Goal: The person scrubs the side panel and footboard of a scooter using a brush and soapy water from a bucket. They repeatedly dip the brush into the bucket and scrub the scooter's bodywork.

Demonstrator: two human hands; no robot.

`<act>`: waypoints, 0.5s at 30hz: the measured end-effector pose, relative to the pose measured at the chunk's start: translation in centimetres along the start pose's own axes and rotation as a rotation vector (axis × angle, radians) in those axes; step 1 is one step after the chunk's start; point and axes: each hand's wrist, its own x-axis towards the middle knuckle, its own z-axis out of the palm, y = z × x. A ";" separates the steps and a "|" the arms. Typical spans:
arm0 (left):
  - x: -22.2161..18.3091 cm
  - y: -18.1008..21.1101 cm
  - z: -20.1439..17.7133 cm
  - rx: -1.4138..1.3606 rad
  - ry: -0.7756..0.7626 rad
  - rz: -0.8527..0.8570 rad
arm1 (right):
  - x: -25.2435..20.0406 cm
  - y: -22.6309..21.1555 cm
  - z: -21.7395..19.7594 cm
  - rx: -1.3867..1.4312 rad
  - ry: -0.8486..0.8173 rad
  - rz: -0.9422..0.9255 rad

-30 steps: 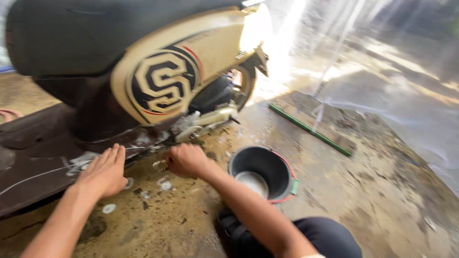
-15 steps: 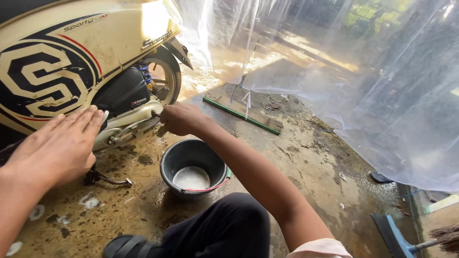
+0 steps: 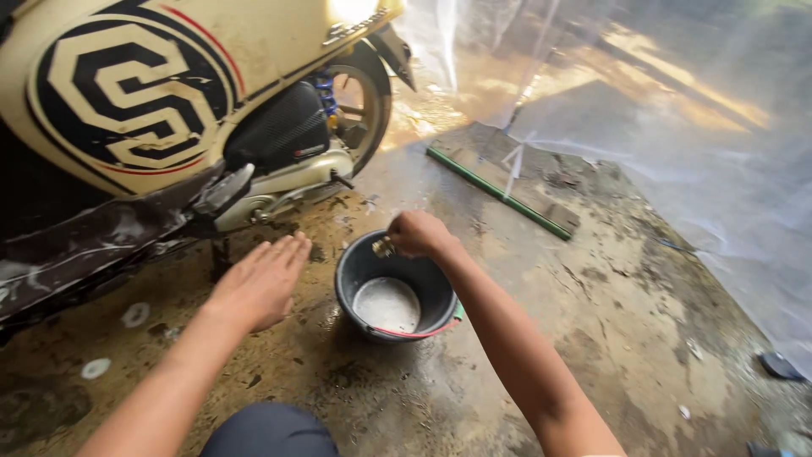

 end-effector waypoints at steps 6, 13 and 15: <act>0.1 0.6 0.3 -0.132 -0.119 -0.002 | 5.3 3.3 9.2 0.093 -0.177 0.097; 1.2 0.2 1.1 -0.200 -0.254 -0.032 | 8.6 6.0 16.9 0.162 -0.193 0.218; 1.9 0.7 1.8 -0.269 -0.313 -0.003 | 8.3 6.4 18.0 0.115 -0.103 0.268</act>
